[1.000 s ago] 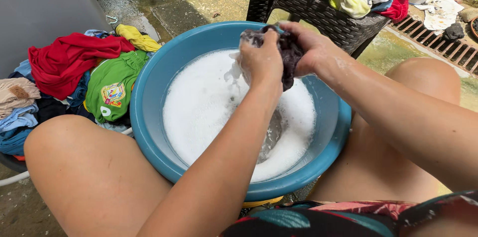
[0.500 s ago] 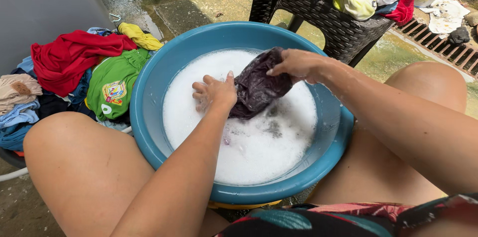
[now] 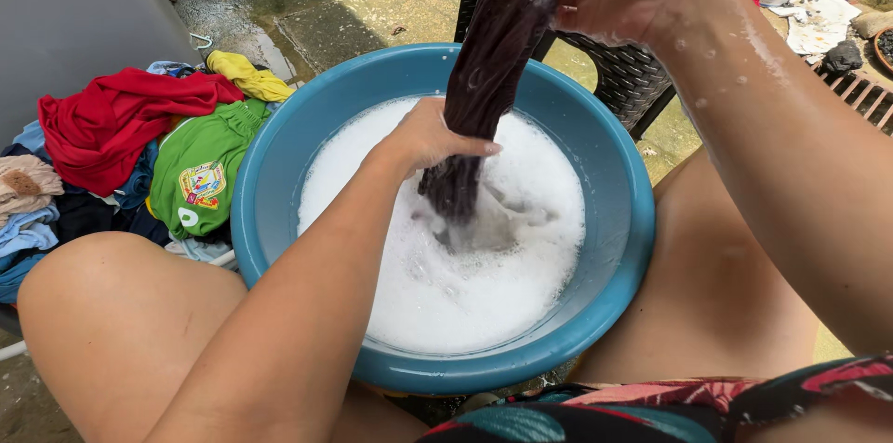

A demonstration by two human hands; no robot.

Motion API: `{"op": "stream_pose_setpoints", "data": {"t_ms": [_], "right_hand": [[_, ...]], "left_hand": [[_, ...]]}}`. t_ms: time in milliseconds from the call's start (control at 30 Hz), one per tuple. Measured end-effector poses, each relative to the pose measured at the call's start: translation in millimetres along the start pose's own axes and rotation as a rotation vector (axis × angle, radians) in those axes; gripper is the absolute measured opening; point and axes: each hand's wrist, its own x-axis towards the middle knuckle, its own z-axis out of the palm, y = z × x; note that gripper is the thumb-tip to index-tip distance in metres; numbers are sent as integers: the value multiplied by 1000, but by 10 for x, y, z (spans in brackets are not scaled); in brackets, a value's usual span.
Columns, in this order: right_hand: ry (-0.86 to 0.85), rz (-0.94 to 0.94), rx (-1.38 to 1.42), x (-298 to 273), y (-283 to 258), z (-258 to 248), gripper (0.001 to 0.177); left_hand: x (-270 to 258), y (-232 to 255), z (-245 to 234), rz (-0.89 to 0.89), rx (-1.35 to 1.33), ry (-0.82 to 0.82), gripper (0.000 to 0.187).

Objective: The person is washing clothes by hand in a basin of soapy water. They scrub, soak, and wring out several items of clothing before using a brush on a white garment.

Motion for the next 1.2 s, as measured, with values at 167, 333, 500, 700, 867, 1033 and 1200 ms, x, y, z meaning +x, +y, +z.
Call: {"op": "stream_pose_setpoints", "data": {"t_ms": [167,333,500,700,867,1033,1200], "right_hand": [[448,622,718,-339,422,497,46],[92,426,1368,-96,993,595,59],[82,82,1533,289,995,208,39],[-16,-1,1292,556,838,423,35],[288,32,1057,336,878,564,44],[238,247,652,145,582,383,39],[182,118,6,241,449,-311,19]], "left_hand": [[77,557,-219,149,-35,160,69],[91,790,193,514,137,413,75],[-63,685,582,204,-249,972,72],[82,563,620,-304,-860,705,77],[172,231,609,-617,-1399,195,23],[344,121,565,-737,-1331,5,28],[872,417,398,-387,-1129,398,56]]}}
